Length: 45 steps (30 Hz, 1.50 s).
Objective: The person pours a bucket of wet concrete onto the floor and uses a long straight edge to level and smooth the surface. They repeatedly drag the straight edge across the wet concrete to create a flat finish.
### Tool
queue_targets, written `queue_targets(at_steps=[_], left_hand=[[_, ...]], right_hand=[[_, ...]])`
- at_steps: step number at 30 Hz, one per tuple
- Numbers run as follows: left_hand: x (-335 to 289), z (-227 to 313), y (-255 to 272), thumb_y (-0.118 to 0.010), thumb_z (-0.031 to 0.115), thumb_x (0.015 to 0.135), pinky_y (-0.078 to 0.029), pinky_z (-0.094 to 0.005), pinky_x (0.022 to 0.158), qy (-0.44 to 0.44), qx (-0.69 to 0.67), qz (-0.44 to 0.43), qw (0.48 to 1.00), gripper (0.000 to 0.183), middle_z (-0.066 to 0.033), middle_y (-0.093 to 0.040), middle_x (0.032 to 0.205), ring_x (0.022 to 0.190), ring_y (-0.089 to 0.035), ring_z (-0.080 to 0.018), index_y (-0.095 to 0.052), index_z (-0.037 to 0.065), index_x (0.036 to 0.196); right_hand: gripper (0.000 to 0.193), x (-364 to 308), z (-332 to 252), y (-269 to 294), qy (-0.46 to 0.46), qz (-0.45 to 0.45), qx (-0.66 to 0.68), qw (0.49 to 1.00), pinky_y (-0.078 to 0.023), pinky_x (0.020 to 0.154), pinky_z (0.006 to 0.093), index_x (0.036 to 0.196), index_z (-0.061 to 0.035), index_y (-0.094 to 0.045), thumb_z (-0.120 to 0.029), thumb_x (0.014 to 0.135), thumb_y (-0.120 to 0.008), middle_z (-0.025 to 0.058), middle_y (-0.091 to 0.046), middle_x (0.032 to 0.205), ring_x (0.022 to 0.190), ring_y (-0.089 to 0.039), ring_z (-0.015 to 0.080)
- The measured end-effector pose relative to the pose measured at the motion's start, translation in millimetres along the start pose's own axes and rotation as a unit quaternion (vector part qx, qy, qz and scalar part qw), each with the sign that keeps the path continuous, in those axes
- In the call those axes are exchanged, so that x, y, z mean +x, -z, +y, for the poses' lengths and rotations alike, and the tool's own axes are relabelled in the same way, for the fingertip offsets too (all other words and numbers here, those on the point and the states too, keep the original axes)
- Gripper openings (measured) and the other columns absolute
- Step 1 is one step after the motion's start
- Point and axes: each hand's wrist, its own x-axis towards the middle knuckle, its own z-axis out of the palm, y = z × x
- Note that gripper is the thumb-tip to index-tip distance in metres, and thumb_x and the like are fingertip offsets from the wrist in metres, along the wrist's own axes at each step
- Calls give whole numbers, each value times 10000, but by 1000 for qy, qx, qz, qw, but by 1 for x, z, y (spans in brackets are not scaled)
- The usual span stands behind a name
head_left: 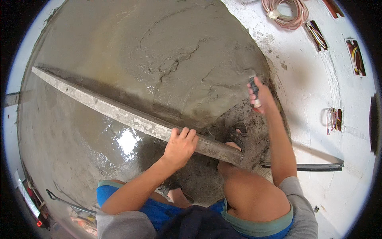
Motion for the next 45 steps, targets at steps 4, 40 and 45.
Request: queue_targets(at_steps=[4,40,45], left_hand=[[4,-2,-3,-650,92,688,-373,-413,858,8,4,22,1000,345,-75,-516,1013,1012,-497,-244,-594,46,1025],[12,5,12,-680,153,690,-378,-398,828,39,24,54,997,332,-51,-514,1011,1020,-488,-224,-626,69,1007],[12,7,16,-700,153,678,-385,-386,825,53,22,55,997,354,-45,-518,1025,1025,-492,-217,-628,82,1017]], right_hand=[[425,-23,37,-49,-53,-73,31,995,-384,409,247,941,-36,-556,-459,965,-523,1,-506,664,479,-442,90],[414,28,-11,-182,-17,-181,-103,978,-404,394,252,889,-33,-551,-437,973,-519,-2,-517,633,457,-459,86],[426,-4,35,-241,-7,-271,-248,930,-404,382,263,938,-9,-571,-430,975,-519,13,-532,627,448,-480,96]])
